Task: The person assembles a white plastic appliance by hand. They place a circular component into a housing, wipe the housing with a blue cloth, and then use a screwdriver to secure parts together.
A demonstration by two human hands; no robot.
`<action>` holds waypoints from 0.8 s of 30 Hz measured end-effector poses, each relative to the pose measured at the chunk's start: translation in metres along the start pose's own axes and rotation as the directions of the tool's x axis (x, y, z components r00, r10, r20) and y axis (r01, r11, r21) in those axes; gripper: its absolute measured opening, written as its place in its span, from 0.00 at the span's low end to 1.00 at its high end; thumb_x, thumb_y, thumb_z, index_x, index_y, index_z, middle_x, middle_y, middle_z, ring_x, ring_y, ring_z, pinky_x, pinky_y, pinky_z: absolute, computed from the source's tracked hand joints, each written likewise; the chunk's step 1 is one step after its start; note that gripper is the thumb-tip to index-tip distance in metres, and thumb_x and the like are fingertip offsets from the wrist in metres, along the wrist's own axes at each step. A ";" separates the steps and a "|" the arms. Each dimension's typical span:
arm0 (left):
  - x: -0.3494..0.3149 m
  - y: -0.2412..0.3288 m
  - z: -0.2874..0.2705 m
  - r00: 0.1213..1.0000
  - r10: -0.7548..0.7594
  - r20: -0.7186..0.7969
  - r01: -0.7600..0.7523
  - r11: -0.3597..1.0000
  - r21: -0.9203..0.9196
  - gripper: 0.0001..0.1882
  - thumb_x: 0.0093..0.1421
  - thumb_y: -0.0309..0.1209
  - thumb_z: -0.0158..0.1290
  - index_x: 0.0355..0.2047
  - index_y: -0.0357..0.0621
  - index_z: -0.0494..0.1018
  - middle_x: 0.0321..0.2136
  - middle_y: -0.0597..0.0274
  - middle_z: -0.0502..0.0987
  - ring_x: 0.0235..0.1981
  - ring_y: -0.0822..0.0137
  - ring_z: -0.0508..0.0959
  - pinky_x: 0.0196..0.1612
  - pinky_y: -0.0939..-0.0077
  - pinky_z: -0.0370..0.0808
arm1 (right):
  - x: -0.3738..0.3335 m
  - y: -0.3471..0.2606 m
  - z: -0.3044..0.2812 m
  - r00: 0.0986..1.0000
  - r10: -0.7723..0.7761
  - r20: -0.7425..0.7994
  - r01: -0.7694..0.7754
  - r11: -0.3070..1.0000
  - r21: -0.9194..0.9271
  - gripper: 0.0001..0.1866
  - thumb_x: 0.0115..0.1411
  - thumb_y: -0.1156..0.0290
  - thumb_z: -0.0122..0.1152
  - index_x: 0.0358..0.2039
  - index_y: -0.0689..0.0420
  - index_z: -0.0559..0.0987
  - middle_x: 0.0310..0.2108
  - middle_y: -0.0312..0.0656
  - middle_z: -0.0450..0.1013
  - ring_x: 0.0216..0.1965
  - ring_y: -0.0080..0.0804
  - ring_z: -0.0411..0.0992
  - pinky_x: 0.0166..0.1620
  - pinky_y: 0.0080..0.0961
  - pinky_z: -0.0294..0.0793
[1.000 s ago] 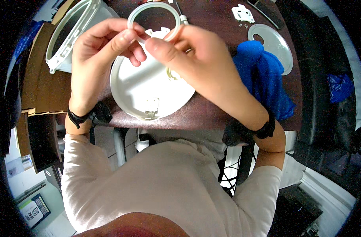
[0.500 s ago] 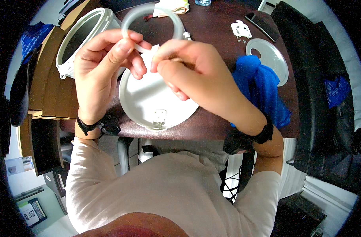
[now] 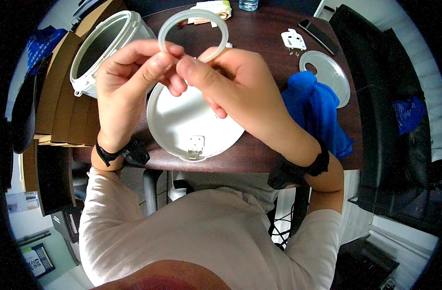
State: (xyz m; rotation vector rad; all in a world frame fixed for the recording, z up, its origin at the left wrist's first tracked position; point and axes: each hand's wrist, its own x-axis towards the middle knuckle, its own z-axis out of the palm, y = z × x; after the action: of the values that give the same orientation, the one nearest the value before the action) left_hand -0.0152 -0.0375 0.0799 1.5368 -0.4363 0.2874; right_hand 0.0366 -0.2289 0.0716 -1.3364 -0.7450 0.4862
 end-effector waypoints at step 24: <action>0.024 -0.067 -0.014 0.766 -0.560 0.316 0.316 0.756 0.574 0.10 0.66 0.24 0.50 0.47 0.35 0.72 0.27 0.62 0.81 0.22 0.78 0.77 0.26 0.84 0.74 | -0.014 0.073 -0.061 0.999 -0.006 -0.042 -0.026 0.691 -0.723 0.16 0.67 0.62 0.57 0.28 0.61 0.77 0.14 0.30 0.65 0.17 0.13 0.57 0.20 0.19 0.53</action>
State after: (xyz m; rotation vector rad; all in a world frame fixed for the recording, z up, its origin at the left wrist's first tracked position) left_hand 0.0371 -0.0275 0.0304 2.1756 -0.3597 -0.4162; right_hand 0.0781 -0.2669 -0.0061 -2.0906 -0.9446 0.1530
